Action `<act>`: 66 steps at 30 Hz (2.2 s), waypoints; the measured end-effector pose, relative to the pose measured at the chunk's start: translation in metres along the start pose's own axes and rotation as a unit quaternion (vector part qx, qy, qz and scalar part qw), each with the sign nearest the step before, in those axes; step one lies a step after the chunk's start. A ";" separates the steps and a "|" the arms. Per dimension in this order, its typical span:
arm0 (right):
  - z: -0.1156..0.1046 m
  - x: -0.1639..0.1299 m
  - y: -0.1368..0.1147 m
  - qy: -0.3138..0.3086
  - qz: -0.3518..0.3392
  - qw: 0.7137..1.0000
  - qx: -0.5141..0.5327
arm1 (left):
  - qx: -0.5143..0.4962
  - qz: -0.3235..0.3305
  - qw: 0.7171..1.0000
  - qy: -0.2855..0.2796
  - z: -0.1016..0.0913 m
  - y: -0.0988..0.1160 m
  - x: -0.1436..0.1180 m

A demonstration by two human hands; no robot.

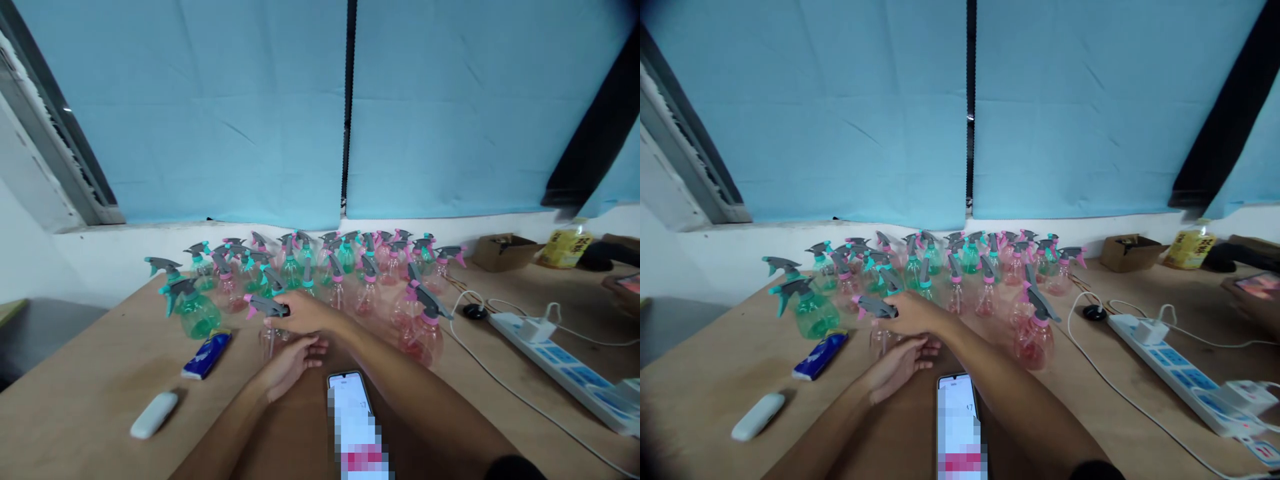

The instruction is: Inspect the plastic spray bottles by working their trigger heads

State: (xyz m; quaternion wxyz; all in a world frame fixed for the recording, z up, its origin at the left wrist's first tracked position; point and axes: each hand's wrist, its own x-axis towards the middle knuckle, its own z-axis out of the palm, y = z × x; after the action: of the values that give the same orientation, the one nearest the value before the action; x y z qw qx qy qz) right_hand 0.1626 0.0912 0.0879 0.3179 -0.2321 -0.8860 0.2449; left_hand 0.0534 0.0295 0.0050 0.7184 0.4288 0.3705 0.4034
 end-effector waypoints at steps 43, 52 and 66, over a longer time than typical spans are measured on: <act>-0.029 -0.039 0.034 0.294 -0.040 0.955 -0.011 | 0.191 -0.063 0.970 -0.139 -0.015 0.009 0.000; -0.027 -0.056 0.065 0.320 0.007 0.934 0.156 | 0.176 -0.051 0.972 -0.146 -0.016 0.010 0.001; -0.026 -0.061 0.063 0.104 0.046 0.942 0.316 | 0.186 -0.041 0.971 -0.145 -0.017 0.006 0.003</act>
State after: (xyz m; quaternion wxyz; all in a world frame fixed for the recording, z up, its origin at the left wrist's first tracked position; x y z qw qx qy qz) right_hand 0.2383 0.1126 0.0419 0.4537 -0.1846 -0.7131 0.5016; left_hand 0.0374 0.0393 0.0040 0.6883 0.5932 0.3481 0.2308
